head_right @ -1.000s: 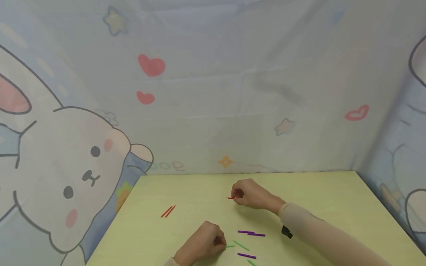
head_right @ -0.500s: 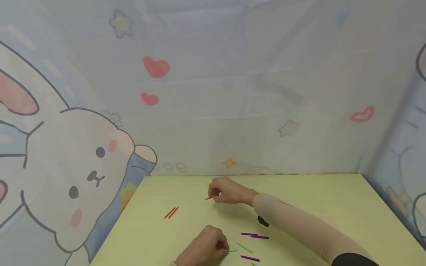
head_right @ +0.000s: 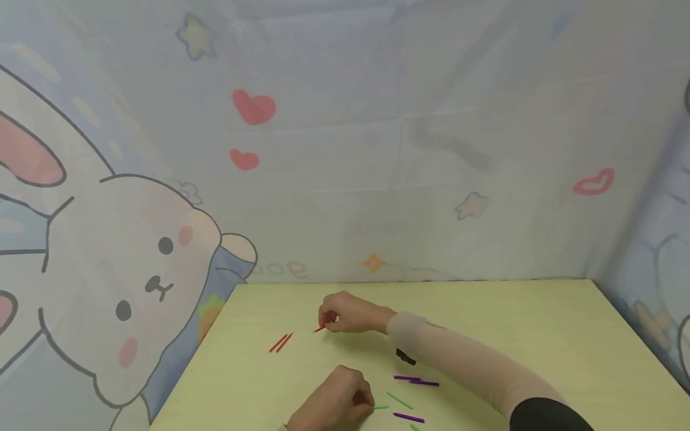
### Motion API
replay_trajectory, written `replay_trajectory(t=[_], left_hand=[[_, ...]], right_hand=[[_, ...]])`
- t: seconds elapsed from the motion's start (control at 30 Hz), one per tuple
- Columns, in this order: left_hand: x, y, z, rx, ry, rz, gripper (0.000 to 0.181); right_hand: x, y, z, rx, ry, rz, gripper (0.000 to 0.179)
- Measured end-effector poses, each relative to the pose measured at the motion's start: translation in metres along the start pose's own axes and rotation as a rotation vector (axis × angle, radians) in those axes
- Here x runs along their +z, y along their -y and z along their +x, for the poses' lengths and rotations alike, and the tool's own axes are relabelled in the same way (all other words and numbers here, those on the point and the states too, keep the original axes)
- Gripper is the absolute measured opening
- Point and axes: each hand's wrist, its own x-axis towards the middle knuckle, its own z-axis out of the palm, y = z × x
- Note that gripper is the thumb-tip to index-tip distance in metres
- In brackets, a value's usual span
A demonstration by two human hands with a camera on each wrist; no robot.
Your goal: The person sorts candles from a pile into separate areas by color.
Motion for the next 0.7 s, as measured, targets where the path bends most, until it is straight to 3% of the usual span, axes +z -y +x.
replay_trajectory(t=[0.2,0.47,0.7], left_hand=[[0.0,0.002,-0.005,-0.008,0.004,-0.043,0.022],[0.0,0.003,-0.005,-0.073,0.05,-0.037,0.02],[0.001,0.002,-0.005,-0.038,0.02,0.002,0.02]], right_hand=[[0.009,0.003,0.018,-0.057,0.033,0.025,0.01],[0.027,0.005,0.04,-0.08,0.081,-0.047,0.011],[0.042,0.003,0.052,-0.07,0.15,-0.094,0.012]])
